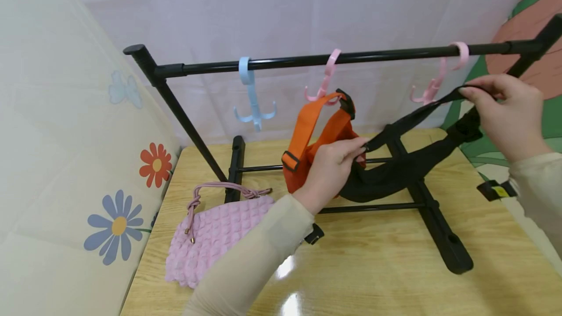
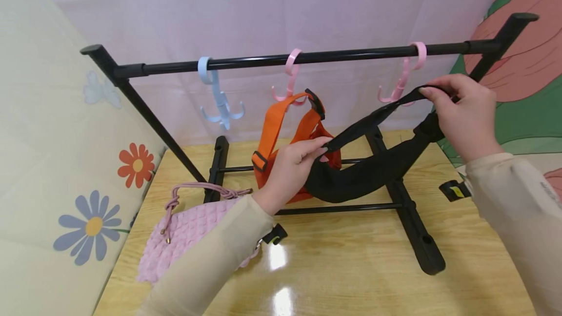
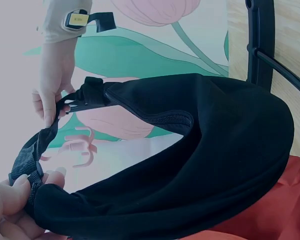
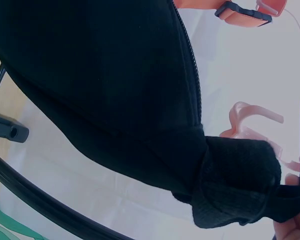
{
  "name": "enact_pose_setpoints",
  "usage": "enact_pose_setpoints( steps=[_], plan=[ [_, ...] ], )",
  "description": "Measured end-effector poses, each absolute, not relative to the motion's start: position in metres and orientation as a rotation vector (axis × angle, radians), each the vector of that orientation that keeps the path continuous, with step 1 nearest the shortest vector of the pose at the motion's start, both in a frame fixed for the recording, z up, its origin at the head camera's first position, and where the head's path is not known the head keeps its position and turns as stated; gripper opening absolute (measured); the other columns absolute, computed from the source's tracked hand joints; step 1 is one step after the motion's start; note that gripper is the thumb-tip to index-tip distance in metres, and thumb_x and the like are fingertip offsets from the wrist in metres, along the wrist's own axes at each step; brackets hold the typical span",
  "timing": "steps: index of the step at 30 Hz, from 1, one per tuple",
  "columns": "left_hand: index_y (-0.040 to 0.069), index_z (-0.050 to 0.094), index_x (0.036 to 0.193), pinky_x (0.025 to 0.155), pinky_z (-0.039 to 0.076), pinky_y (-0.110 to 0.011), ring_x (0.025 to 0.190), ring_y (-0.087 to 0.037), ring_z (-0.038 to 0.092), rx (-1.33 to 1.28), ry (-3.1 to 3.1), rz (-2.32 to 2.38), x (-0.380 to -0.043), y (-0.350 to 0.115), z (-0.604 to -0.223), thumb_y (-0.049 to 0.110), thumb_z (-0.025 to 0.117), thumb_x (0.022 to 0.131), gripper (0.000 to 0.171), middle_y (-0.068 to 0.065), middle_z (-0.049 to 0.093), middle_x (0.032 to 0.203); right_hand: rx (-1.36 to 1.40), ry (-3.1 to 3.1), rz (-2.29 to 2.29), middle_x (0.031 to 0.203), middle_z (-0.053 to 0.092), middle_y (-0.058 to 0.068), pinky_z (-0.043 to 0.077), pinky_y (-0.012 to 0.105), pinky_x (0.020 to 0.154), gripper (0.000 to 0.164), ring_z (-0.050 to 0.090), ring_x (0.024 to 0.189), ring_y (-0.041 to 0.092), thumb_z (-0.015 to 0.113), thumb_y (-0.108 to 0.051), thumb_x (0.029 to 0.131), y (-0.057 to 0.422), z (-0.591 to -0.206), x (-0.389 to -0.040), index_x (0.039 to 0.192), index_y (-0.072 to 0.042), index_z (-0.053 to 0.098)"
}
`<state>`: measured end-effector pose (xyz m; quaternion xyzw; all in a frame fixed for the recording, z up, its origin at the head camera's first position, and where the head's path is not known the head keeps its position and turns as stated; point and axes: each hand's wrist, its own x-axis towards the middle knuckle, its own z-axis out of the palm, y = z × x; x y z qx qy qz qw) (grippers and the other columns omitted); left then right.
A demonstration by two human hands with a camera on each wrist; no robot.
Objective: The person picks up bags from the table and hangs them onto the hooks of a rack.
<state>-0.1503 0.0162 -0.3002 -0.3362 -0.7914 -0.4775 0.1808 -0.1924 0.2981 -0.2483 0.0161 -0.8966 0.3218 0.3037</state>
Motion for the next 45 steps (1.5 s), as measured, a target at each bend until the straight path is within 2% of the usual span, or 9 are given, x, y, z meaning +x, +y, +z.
enact_pose_setpoints(
  steps=[5,21,28,34,40,45],
  plan=[
    [-0.004,0.070,0.114,0.078,0.046,-0.007,0.076,-0.016,0.067,-0.949,-2.221,-1.285,-0.152,0.017,-0.300,0.000,0.061,0.093,0.023,-0.012,0.072,0.095,0.022,-2.373,0.840,0.074,0.043,-0.034,0.024,0.018,0.045,0.036,0.034,0.050,0.000,0.059,-0.025,0.098,0.297,-0.246,-0.197,0.114,0.006,0.067],
    [-0.002,0.068,0.119,0.074,0.044,-0.007,0.073,-0.017,0.064,-0.948,-2.251,-1.249,-0.155,0.023,-0.301,0.001,0.058,0.096,0.025,-0.011,0.072,0.096,-0.023,-2.376,0.880,0.073,0.043,-0.033,0.028,0.014,0.049,0.041,0.040,0.059,-0.005,0.060,-0.030,0.097,0.299,-0.247,-0.210,0.116,0.005,0.066],
    [0.000,0.068,0.120,0.071,0.044,-0.008,0.072,-0.012,0.060,-0.925,-2.272,-1.251,-0.155,0.025,-0.300,0.003,0.058,0.096,0.026,-0.008,0.071,0.089,-0.029,-2.378,0.920,0.073,0.046,-0.032,0.028,0.014,0.046,0.036,0.040,0.055,-0.002,0.061,-0.030,0.096,0.302,-0.247,-0.214,0.114,0.001,0.068],
    [0.000,0.067,0.121,0.069,0.044,-0.007,0.073,-0.014,0.063,-0.905,-2.295,-1.286,-0.155,0.027,-0.302,0.003,0.059,0.096,0.027,-0.010,0.071,0.094,-0.029,-2.391,0.934,0.072,0.046,-0.034,0.029,0.014,0.047,0.031,0.041,0.057,-0.003,0.062,-0.031,0.095,0.302,-0.247,-0.218,0.111,-0.005,0.069],
    [0.001,0.068,0.121,0.065,0.043,-0.007,0.069,-0.010,0.060,-0.881,-2.306,-1.272,-0.156,0.030,-0.303,0.004,0.060,0.096,0.027,-0.008,0.071,0.089,-0.019,-2.405,0.945,0.070,0.047,-0.035,0.028,0.016,0.044,0.038,0.040,0.051,-0.002,0.062,-0.032,0.096,0.303,-0.247,-0.224,0.115,0.001,0.068],
    [0.002,0.068,0.120,0.062,0.042,-0.009,0.066,-0.008,0.057,-0.874,-2.311,-1.275,-0.157,0.031,-0.302,0.006,0.060,0.096,0.026,-0.006,0.070,0.085,-0.009,-2.409,0.945,0.069,0.046,-0.034,0.028,0.016,0.044,0.040,0.041,0.054,-0.002,0.061,-0.030,0.096,0.303,-0.247,-0.227,0.116,0.004,0.067]
  ],
)
